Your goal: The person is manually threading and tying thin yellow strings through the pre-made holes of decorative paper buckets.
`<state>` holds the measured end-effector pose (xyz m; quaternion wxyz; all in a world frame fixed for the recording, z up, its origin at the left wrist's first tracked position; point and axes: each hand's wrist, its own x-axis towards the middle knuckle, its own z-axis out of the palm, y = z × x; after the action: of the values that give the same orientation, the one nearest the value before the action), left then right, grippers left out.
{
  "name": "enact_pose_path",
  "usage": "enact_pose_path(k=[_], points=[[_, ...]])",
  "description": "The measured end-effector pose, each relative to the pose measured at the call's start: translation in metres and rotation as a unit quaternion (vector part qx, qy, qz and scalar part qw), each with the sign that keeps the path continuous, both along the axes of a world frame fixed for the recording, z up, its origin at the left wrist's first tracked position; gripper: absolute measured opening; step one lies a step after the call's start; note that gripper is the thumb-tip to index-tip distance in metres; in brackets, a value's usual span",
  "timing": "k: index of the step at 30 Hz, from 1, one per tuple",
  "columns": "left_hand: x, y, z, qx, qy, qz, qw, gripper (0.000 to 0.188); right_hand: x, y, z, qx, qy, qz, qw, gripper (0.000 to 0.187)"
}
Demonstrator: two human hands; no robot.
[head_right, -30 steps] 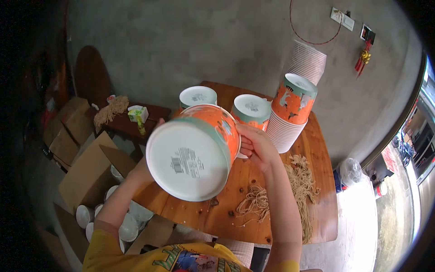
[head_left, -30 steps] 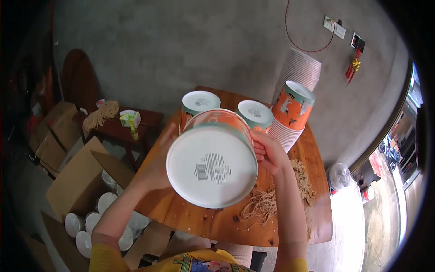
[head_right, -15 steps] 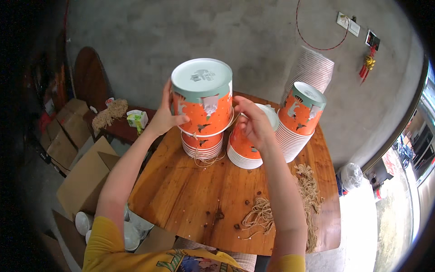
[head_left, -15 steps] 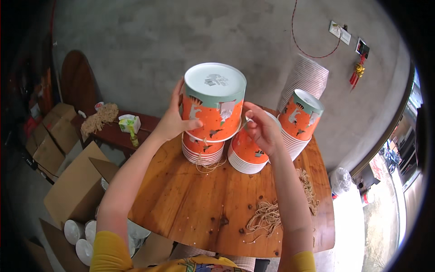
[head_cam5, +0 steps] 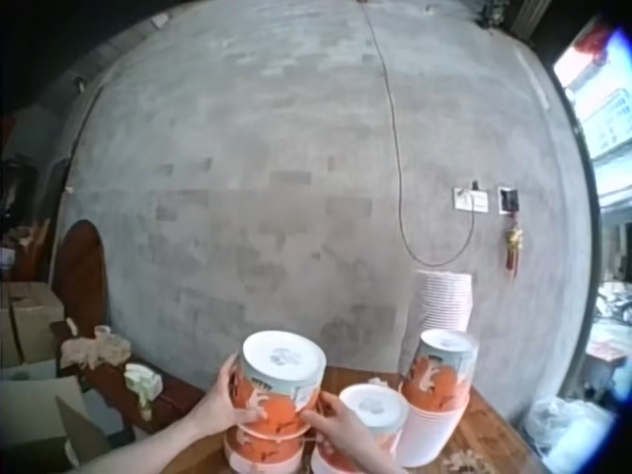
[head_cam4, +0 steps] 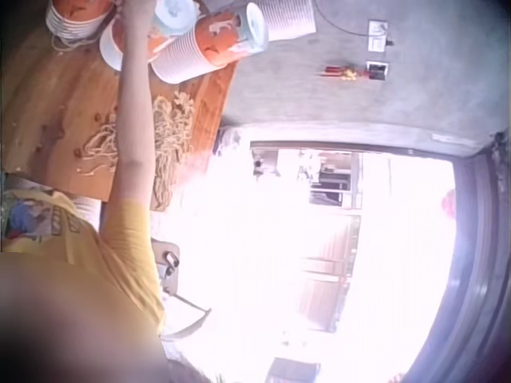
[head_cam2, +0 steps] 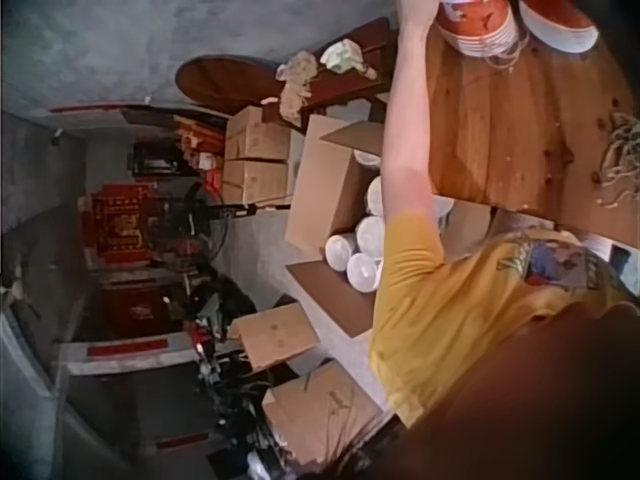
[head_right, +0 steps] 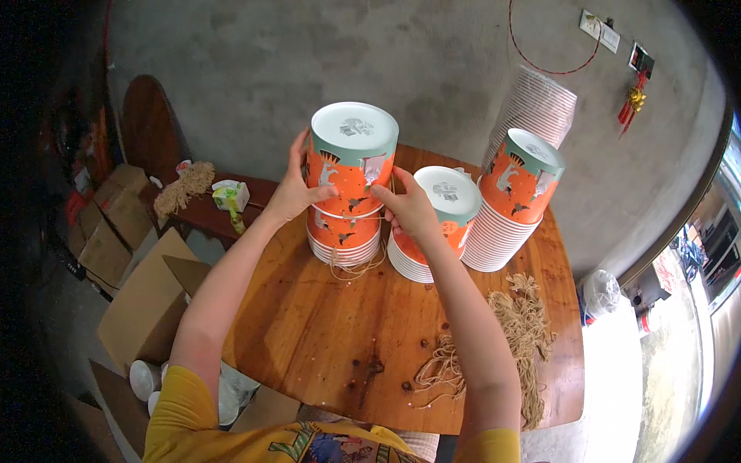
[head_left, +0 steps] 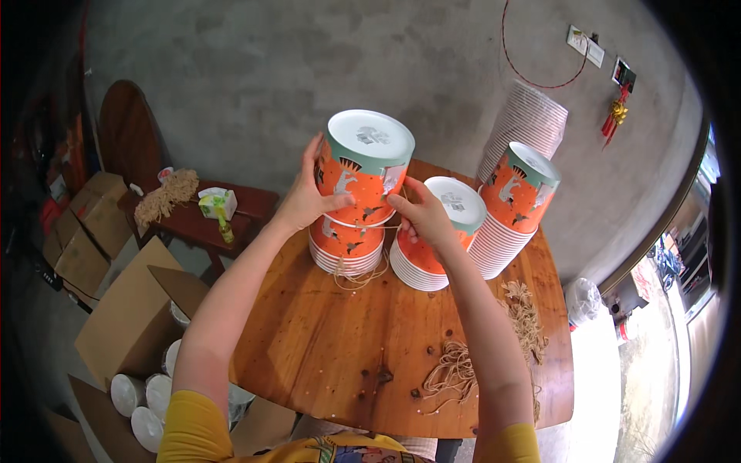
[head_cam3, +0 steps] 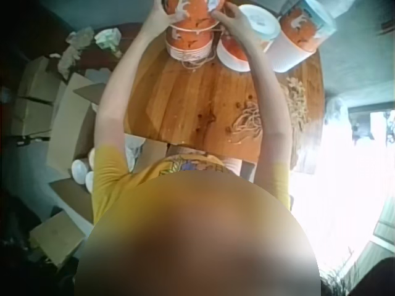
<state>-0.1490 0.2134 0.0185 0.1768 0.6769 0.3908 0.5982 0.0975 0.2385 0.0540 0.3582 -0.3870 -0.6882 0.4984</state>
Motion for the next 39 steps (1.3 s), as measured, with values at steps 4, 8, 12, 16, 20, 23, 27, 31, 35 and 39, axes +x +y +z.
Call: enact_pose_path(k=[4, 8, 12, 16, 20, 23, 27, 31, 35, 39], points=[[-0.002, 0.002, -0.011, -0.024, -0.003, 0.007, 1.000, 0.123, -0.005, 0.003, -0.009, -0.007, -0.001, -0.001, 1.000, 0.075], [-0.014, 0.003, -0.025, -0.069, -0.042, -0.031, 0.996, 0.122, -0.015, -0.005, -0.020, -0.031, -0.009, -0.011, 0.999, 0.074], [-0.031, 0.007, -0.040, -0.069, -0.013, -0.041, 0.997, 0.123, -0.020, -0.009, -0.041, -0.019, -0.017, -0.003, 1.000, 0.076], [-0.028, 0.004, -0.049, -0.089, -0.021, -0.056, 0.994, 0.125, -0.017, -0.008, -0.058, 0.010, -0.037, -0.009, 0.999, 0.079], [-0.025, -0.001, -0.063, -0.092, -0.040, -0.054, 0.993, 0.126, -0.021, -0.013, -0.068, 0.001, -0.036, -0.012, 0.999, 0.068], [-0.023, -0.001, -0.072, -0.076, -0.039, -0.042, 0.995, 0.124, -0.021, -0.016, -0.069, 0.024, -0.081, -0.030, 0.996, 0.069], [-0.018, -0.001, -0.078, -0.055, -0.028, -0.026, 0.998, 0.120, -0.018, -0.011, -0.074, 0.041, -0.084, -0.029, 0.995, 0.070], [-0.016, -0.003, -0.080, -0.055, -0.023, 0.001, 0.998, 0.117, -0.020, -0.012, -0.073, 0.042, -0.073, -0.030, 0.996, 0.069], [-0.012, -0.004, -0.083, -0.043, -0.017, -0.001, 0.999, 0.117, -0.018, -0.013, -0.076, 0.038, -0.079, -0.034, 0.996, 0.072], [-0.007, -0.005, -0.088, -0.050, -0.027, -0.001, 0.998, 0.117, -0.006, -0.014, -0.081, 0.163, -0.201, -0.073, 0.963, 0.059]])
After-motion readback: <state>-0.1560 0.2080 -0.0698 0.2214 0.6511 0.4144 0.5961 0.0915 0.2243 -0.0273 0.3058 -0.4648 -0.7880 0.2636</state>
